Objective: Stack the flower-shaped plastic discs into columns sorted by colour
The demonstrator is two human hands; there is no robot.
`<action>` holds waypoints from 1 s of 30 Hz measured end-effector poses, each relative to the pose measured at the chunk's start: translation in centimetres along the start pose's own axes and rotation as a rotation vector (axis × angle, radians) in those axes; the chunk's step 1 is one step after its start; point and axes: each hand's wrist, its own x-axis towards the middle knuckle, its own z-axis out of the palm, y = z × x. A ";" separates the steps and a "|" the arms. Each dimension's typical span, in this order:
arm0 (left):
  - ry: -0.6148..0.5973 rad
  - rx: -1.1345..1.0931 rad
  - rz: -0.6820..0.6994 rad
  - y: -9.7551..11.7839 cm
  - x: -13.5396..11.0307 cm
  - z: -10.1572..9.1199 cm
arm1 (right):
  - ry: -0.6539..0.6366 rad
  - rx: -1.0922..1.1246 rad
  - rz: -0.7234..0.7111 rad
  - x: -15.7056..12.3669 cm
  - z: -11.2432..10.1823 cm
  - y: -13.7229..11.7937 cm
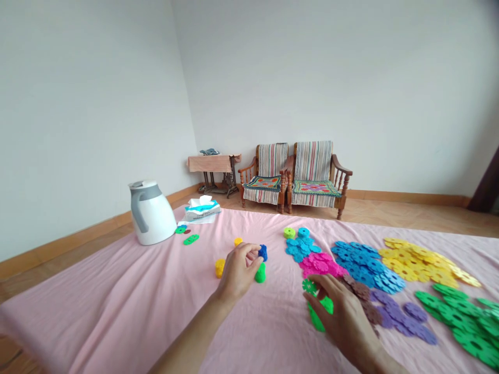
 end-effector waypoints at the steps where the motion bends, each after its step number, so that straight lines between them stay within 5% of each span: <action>1: 0.001 0.051 0.007 -0.4 0.1 -0.4 | -0.013 0.029 0.016 0.5 0.0 -0.5; 6: -0.084 0.181 0.032 -1.4 -0.3 -0.4 | -0.030 0.138 0.067 3.6 0.2 -2.8; 13: -0.165 0.317 0.007 -2.2 -0.2 -0.8 | -0.024 0.220 0.080 7.0 2.9 -2.9; 30: -0.242 0.364 -0.030 -2.7 0.2 -2.0 | -0.158 0.225 -0.042 8.3 5.5 -5.7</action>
